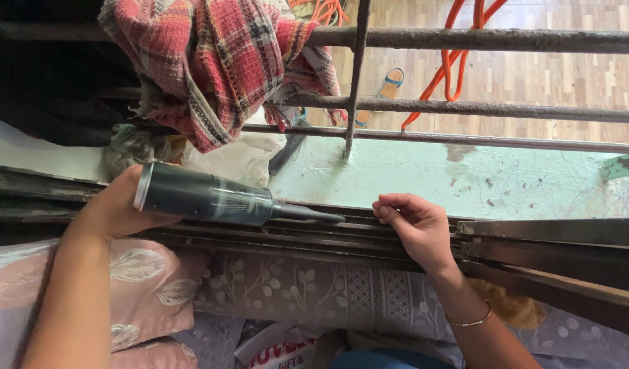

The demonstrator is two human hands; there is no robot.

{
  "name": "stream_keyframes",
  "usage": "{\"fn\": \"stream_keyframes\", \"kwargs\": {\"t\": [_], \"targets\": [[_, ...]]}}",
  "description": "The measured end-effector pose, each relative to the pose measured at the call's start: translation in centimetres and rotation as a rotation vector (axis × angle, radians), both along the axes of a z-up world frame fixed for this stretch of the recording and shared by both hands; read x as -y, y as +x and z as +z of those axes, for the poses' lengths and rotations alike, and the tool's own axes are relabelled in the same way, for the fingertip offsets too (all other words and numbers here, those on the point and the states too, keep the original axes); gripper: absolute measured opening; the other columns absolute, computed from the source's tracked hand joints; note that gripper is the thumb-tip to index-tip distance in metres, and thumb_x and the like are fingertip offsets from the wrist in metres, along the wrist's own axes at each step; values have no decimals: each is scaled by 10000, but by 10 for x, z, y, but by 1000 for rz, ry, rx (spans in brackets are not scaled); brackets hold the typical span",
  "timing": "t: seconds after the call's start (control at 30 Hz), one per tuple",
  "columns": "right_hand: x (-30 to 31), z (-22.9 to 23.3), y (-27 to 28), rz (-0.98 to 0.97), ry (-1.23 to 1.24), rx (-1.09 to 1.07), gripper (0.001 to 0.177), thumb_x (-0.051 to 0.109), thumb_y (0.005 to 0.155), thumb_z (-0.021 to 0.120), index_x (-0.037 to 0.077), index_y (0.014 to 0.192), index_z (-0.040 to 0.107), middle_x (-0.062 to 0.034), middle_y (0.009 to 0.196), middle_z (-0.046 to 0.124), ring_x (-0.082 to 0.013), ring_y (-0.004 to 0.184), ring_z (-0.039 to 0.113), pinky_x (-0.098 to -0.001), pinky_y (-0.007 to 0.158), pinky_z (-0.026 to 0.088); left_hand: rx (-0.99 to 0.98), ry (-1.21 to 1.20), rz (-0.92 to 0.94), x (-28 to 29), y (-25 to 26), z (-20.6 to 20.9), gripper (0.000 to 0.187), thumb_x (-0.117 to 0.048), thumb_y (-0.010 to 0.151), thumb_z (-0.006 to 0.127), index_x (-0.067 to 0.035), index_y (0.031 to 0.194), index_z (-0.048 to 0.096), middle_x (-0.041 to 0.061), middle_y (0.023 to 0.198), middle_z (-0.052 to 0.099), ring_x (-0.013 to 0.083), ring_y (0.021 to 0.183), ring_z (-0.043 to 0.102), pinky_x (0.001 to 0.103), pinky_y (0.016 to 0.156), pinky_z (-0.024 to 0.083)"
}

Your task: The person uses a handheld vacuum cleaner to clean the window track. They hold the vacuum nozzle against the track and move it along the length of the window frame to remove debris.

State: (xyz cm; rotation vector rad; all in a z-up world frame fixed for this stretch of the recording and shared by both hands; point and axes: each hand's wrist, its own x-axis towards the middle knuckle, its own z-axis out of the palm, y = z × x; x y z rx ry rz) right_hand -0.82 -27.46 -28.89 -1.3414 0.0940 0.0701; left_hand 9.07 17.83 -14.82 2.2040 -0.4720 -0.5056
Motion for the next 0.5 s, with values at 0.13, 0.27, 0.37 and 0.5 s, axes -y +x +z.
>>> {"fn": "stream_keyframes", "kwargs": {"t": [0.13,0.27,0.37,0.5], "targets": [[0,-2,0,-2,1,11,194,-28,949,690,-52,1138,721,-119,1020,771,-141,918,723,-276,831,608,37,67,15,-1,-3,-6,489,-35,581,879,-64,1052,752,65,900,809,114,797,725,300,752,582],[1,-4,0,-16,11,10,189,-29,944,694,-54,1130,718,-123,1019,769,-145,924,728,-279,835,609,81,164,43,7,-9,-3,402,-53,587,873,-64,973,762,84,823,800,152,722,746,319,715,584],[7,-4,-5,-54,63,8,181,-38,945,690,-61,1123,711,-137,1022,769,-160,928,736,-288,843,610,158,138,27,12,-12,1,417,-71,577,860,-64,982,761,94,833,791,174,723,760,321,704,583],[13,4,-22,-96,108,86,179,-56,949,670,-71,1125,703,-155,1038,767,-174,941,742,-299,862,616,201,1,-15,19,-16,3,442,-144,605,886,-63,1018,753,92,874,794,172,766,761,307,721,584]]}}
